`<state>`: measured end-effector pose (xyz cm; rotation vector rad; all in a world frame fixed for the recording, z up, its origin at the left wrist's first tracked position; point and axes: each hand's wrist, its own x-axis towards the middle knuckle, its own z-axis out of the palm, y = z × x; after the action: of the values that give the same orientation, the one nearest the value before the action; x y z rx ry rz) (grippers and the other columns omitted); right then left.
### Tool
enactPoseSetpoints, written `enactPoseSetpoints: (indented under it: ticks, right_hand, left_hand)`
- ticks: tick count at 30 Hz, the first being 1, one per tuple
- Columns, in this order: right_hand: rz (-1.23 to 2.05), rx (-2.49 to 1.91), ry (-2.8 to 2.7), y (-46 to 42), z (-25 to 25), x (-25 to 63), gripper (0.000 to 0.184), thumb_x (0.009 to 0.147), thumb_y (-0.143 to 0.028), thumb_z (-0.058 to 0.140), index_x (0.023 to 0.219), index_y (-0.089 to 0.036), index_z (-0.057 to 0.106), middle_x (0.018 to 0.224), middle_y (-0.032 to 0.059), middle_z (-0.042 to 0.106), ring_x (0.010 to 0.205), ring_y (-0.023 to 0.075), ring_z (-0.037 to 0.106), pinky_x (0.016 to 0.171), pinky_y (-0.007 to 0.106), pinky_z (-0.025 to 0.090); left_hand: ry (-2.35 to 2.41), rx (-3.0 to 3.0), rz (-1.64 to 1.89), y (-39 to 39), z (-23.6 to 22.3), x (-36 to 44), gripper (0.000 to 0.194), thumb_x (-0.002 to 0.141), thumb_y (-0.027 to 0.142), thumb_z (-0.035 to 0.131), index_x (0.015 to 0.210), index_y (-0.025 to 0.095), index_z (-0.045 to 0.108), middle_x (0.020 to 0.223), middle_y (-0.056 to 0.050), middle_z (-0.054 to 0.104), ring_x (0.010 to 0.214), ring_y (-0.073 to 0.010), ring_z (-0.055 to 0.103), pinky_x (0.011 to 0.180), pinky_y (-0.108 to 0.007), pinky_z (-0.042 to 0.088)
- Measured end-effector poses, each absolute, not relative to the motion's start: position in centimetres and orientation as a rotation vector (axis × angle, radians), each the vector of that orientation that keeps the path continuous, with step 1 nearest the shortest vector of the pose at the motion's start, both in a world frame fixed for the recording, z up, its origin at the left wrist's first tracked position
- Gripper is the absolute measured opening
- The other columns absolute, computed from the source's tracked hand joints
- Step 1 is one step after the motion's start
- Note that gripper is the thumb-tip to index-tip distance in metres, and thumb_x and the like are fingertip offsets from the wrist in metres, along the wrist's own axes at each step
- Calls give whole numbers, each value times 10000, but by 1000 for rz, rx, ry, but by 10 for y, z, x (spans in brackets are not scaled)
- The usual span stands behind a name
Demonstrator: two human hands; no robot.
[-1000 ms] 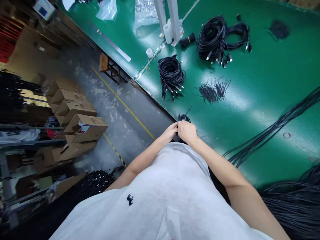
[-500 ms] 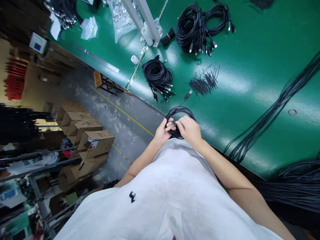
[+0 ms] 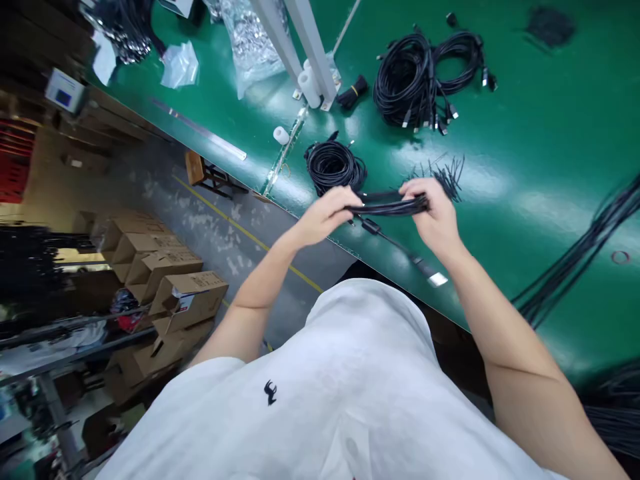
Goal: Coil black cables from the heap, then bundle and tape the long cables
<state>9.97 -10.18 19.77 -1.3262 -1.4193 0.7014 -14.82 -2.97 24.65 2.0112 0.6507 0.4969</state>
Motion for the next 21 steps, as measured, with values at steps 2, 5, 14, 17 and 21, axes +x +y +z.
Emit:
enactPoseSetpoints:
  ticks: [2, 5, 14, 17, 21]
  right_hand:
    - [408, -1290, -1589, -56, 203, 94, 138, 930, -333, 568, 974, -206, 603, 1194, 92, 626, 1183, 203, 550, 1065, 420, 413]
    - [340, -1393, -1804, 3, 179, 70, 280, 930, -201, 505, 1197, -181, 584, 1404, 127, 504, 1330, 223, 451, 1119, 460, 378]
    - [701, -1677, -1827, -10, 107, 2, 688, 856, -58, 366, 1537, -144, 319, 1613, 137, 254, 1480, 254, 277, 1172, 458, 340]
    - [773, -1769, -1539, -64, 104, 2, 506, 918, -148, 363, 1406, -160, 495, 1431, 145, 504, 1328, 232, 470, 1119, 432, 388]
    - [1244, -2036, -1076, -184, 86, 8, 296, 901, -119, 419, 1049, -153, 673, 996, 78, 688, 917, 165, 625, 960, 355, 484]
  left_hand:
    - [721, 2329, 533, 16, 247, -164, 445, 1004, 515, 342, 1183, 228, 632, 1247, -79, 605, 1344, -263, 473, 1157, -512, 327]
    - [825, 2535, 530, 65, 216, -194, 418, 1041, 368, 247, 1244, 238, 589, 1325, -77, 564, 1435, -245, 390, 1179, -526, 311]
    - [952, 2507, 379, 71, 139, -243, 446, 924, 84, 310, 1268, 170, 581, 1364, -118, 599, 1447, -206, 379, 1197, -474, 294]
    - [998, 2500, 412, 70, 148, -239, 466, 865, 62, 346, 1238, 167, 605, 1335, -104, 624, 1420, -210, 418, 1214, -473, 258]
    - [1079, 2429, 586, 60, 160, -241, 458, 822, 90, 371, 1200, 170, 618, 1282, -110, 648, 1355, -217, 494, 1199, -464, 295]
